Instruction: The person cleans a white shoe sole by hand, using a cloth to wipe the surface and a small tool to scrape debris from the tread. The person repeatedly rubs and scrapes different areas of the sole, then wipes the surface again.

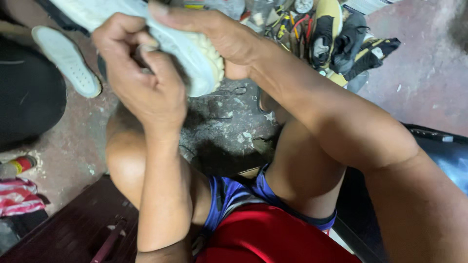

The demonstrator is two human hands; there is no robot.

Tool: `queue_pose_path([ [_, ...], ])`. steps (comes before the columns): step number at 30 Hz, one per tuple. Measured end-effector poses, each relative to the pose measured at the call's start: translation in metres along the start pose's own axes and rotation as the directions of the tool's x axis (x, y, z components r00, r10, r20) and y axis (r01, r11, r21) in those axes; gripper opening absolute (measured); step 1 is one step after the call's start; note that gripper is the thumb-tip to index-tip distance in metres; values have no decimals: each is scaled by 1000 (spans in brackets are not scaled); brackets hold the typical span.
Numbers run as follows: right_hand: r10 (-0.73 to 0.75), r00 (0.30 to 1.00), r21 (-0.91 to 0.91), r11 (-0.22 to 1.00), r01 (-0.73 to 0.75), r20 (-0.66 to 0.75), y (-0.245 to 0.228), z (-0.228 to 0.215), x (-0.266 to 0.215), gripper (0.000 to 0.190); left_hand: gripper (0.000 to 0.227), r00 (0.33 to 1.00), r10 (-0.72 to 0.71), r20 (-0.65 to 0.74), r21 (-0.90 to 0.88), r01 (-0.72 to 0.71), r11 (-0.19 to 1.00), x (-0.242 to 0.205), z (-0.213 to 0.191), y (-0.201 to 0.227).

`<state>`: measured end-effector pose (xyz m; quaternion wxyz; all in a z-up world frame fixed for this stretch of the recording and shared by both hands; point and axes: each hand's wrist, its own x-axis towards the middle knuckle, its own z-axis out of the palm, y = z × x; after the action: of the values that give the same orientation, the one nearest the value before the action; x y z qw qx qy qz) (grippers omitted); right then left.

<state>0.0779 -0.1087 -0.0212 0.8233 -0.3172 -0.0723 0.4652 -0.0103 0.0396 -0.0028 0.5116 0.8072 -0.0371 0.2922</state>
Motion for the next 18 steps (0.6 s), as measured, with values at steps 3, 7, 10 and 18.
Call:
queue_pose_path([
  [3, 17, 1000, -15, 1000, -17, 3, 1, -3, 3, 52, 11, 996, -80, -25, -44, 79, 996, 3, -4, 5],
  [7, 54, 996, -74, 996, -49, 66, 4, -8, 1, 53, 10, 990, -142, 23, -304, 142, 942, -2, -15, 10],
  [10, 65, 995, -81, 995, -59, 69, 4, -15, -4, 54, 13, 988, -143, 64, -320, 156, 934, -5, -19, 10],
  [18, 168, 981, -131, 979, -154, 98, -7, -21, -13, 60, 24, 933, -295, 207, -588, 360, 724, -6, -21, 5],
])
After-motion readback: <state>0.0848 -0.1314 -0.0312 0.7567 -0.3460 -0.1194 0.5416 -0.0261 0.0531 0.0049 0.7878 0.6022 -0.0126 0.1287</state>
